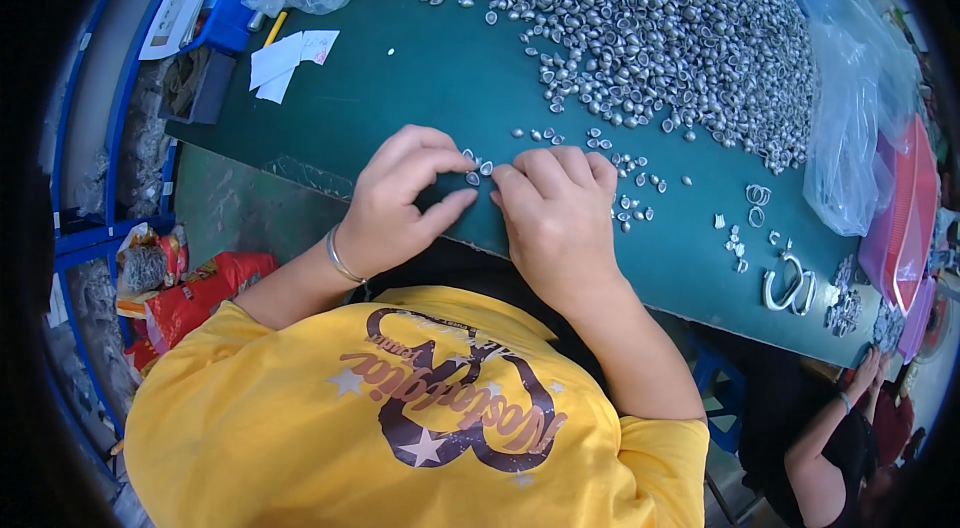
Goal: The person places a smartphone into a container, then sorts through a pile of metal parts and inserts small metal balls into metal caps by hand.
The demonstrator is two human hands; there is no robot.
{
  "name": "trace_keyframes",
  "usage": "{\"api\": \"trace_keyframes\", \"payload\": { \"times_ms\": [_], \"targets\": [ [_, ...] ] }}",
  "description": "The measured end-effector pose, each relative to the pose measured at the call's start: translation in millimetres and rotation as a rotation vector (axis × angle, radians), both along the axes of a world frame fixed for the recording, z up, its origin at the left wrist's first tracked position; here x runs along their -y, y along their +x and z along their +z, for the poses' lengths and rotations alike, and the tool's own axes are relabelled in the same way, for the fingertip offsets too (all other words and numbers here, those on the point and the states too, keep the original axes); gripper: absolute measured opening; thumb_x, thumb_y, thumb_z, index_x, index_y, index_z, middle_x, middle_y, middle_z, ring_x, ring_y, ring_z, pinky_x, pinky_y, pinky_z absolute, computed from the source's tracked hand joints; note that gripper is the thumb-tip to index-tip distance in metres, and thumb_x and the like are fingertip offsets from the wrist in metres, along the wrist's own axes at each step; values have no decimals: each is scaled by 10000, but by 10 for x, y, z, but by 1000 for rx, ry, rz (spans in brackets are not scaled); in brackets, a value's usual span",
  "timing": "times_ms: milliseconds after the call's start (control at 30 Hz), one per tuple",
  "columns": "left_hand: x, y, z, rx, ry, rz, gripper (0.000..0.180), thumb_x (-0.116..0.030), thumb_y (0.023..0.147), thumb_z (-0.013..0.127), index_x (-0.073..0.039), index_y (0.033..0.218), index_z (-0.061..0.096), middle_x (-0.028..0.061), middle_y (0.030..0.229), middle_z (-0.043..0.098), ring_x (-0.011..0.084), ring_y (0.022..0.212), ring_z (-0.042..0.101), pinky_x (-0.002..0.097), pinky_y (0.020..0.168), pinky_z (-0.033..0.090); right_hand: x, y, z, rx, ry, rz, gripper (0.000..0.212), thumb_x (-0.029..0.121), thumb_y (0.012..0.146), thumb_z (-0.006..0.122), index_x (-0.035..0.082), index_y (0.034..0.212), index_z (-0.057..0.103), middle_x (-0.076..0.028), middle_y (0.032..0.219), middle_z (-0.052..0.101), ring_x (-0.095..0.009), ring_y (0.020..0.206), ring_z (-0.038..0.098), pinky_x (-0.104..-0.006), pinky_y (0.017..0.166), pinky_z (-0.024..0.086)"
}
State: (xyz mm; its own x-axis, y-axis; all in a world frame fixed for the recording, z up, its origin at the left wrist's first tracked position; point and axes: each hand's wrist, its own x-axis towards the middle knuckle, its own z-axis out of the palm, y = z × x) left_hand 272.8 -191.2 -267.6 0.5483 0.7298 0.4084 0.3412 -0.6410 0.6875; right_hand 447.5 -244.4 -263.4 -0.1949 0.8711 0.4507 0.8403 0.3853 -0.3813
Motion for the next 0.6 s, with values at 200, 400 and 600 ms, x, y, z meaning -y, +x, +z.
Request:
{"api": "trace_keyframes", "payload": {
  "times_ms": [200, 400, 600],
  "targets": [
    [-30, -21, -34, -63, 35, -37, 204, -16, 637, 707, -28, 811, 601, 92, 834, 546, 255, 781, 545, 326, 689, 446, 32, 41, -16, -21, 17, -10, 160, 64, 677, 663, 73, 819, 589, -27, 830, 557, -213, 796, 521, -357, 747, 338],
    [-35, -60, -45, 38, -21, -87, 143, 31, 675, 668, -17, 795, 605, 93, 839, 562, 214, 709, 551, 277, 638, 448, 150, 71, -27, -83, 3, 24, 188, 31, 670, 671, 52, 837, 588, -47, 815, 559, -222, 754, 529, -337, 690, 366],
    [-13, -138, 102, 184, -462, -48, 143, 57, 766, 598, -2, 894, 623, 70, 897, 582, 100, 701, 550, 197, 607, 430, 170, 72, -36, -26, -25, -22, 238, 13, 664, 677, 43, 887, 599, -67, 821, 564, -232, 747, 533, -332, 662, 380]
  ]
}}
